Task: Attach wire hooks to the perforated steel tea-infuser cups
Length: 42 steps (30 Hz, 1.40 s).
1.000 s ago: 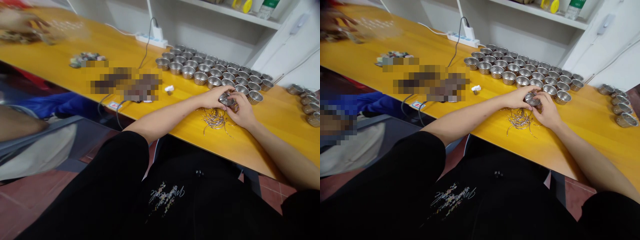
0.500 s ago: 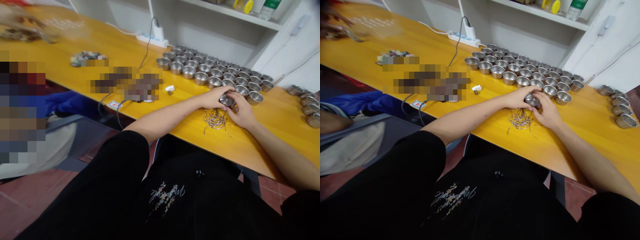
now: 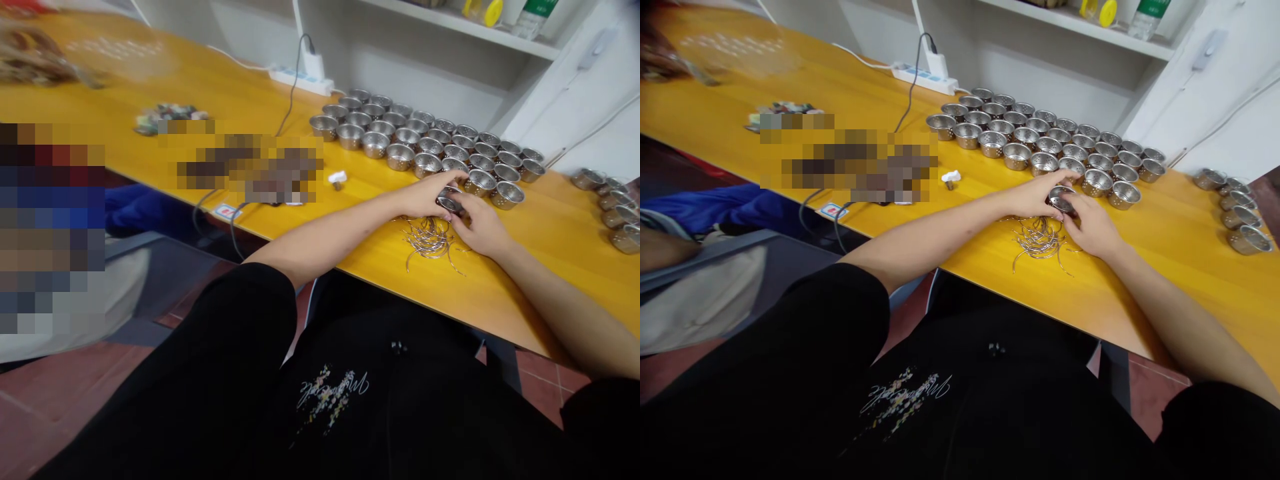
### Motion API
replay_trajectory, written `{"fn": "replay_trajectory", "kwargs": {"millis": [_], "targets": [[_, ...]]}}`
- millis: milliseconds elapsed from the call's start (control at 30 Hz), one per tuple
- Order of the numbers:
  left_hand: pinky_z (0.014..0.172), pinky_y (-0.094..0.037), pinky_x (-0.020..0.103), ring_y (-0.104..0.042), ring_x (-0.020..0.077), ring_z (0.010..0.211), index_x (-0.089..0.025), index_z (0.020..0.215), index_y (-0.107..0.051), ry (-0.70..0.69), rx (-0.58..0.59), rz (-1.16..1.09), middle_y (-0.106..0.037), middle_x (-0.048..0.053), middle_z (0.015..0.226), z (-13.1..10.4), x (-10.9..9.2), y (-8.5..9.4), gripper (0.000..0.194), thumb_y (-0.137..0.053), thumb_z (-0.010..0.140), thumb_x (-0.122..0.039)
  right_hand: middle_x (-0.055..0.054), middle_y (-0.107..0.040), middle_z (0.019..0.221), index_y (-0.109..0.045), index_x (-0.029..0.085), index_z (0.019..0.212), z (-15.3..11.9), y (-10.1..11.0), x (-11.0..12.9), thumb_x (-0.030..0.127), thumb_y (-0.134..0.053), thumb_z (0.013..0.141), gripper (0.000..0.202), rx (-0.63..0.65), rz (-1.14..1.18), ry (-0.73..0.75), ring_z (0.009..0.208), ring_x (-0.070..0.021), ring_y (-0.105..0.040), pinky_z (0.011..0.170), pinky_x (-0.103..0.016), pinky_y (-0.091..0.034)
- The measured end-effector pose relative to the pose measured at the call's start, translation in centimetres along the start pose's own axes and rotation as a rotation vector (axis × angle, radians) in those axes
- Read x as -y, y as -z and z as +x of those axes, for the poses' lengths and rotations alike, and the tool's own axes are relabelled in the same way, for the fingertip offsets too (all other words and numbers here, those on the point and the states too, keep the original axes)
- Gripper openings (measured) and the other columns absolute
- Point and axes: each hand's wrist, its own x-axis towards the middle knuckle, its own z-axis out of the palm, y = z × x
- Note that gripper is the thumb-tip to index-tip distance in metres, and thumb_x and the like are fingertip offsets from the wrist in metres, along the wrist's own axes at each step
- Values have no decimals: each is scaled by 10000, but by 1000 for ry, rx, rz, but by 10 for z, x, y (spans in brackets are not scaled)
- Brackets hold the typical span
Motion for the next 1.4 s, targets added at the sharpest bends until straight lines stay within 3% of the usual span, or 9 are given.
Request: {"fn": "replay_trajectory", "kwargs": {"millis": [133,333,533,833,1100,1233,1400], "targets": [[1377,-463,637,-616,434,1580,-249,1751,-487,9,5,-5,-612,211,1746,-2,-5,1,1113,-827,692,-262,-176,-795,1512,-724,285,1519,3,1,2,562,-696,1106,497,11,13,14,1393,-454,-757,1209,-735,-626],[1385,-445,633,-619,436,1567,-202,1744,-499,17,14,-10,-624,226,1723,-3,-7,3,1094,-831,704,-267,-142,-781,1344,-740,301,1403,1,0,-1,587,-627,1147,400,47,-15,-3,1161,-387,-780,1073,-674,-670],[1392,-434,639,-600,441,1594,-249,1732,-517,15,25,-24,-613,198,1742,-2,-5,3,1079,-832,701,-294,-112,-717,1204,-719,305,1178,-1,-3,0,665,-654,1123,370,-4,-15,-32,923,-323,-724,895,-610,-679],[1394,-430,640,-604,437,1580,-253,1702,-543,7,12,-20,-626,193,1730,-1,-1,2,1059,-841,687,-317,-77,-699,1063,-634,315,1269,-4,-5,-6,712,-691,1096,437,-51,50,-51,803,-284,-661,774,-544,-649],[1375,-450,652,-623,450,1560,-217,1703,-543,-5,19,-8,-640,217,1687,-1,-2,2,1056,-834,696,-343,-89,-687,1096,-645,301,1144,-1,0,6,569,-706,1100,278,-67,26,-14,835,-281,-676,794,-532,-658],[1383,-444,647,-605,447,1586,-238,1701,-537,1,22,1,-628,205,1721,-2,-3,3,1040,-833,709,-347,-115,-720,1185,-671,301,1248,-1,-1,6,584,-734,1080,335,-97,5,-20,927,-313,-702,837,-542,-669],[1407,-418,646,-588,441,1604,-251,1698,-530,7,18,11,-598,197,1768,-2,-3,2,1033,-822,711,-339,-96,-680,1111,-655,309,1168,-1,-2,5,623,-764,1057,350,-121,20,-31,872,-298,-664,783,-527,-662]]}}
